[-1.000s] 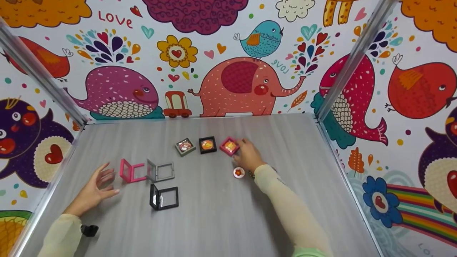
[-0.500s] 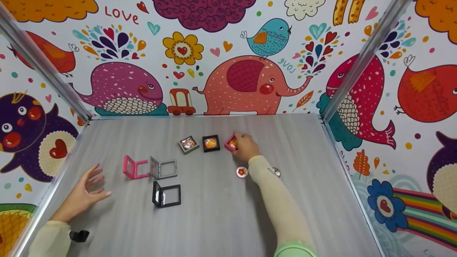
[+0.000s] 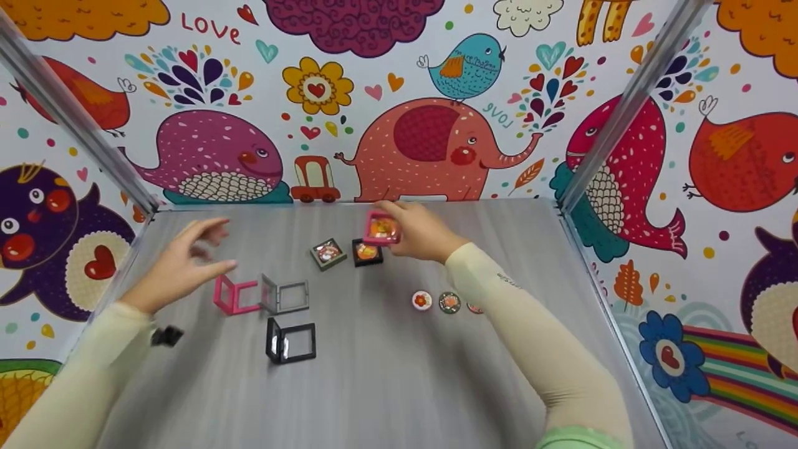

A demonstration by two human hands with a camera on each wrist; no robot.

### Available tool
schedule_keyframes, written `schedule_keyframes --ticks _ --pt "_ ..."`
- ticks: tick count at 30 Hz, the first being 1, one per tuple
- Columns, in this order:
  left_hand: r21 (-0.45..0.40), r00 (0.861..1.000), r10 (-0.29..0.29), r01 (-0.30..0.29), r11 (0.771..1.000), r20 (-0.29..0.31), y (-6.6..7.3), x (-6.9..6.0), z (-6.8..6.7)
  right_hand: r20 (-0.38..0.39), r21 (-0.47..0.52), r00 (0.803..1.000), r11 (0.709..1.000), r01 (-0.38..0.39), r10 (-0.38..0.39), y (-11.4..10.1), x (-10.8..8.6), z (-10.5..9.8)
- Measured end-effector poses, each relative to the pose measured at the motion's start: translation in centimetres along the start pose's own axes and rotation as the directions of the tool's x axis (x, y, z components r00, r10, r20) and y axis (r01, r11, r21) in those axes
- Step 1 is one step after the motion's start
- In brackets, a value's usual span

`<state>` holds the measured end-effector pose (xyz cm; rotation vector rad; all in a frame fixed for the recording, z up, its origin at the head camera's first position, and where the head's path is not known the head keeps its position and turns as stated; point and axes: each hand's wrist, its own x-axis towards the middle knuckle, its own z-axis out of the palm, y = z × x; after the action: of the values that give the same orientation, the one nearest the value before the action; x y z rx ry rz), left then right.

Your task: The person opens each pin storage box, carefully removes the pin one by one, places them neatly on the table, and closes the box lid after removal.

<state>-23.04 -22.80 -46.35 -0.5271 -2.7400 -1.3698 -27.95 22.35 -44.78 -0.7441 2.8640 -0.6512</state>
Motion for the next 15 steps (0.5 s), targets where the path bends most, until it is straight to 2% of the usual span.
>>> schedule_keyframes --ticks 3,7,11,15 --pt "0.0 0.993 0.07 -0.071 0.997 0.093 3.4 2.7 2.4 0.011 -0.009 0.996 0.996 0.083 -0.083 -2.5 -0.7 -0.5" --pt "0.003 0.969 0.13 -0.133 0.991 0.211 6.7 4.6 6.2 0.02 -0.009 0.985 0.986 0.169 -0.168 -4.9 -1.5 -0.2" --pt "0.054 0.938 0.203 -0.226 0.973 0.281 8.1 5.3 9.6 0.011 -0.003 0.968 0.968 0.251 -0.251 -6.0 -2.2 0.6" --pt "0.106 0.918 0.258 -0.302 0.947 0.303 8.4 5.5 11.2 -0.011 0.005 0.95 0.95 0.312 -0.312 -6.1 -2.7 1.2"
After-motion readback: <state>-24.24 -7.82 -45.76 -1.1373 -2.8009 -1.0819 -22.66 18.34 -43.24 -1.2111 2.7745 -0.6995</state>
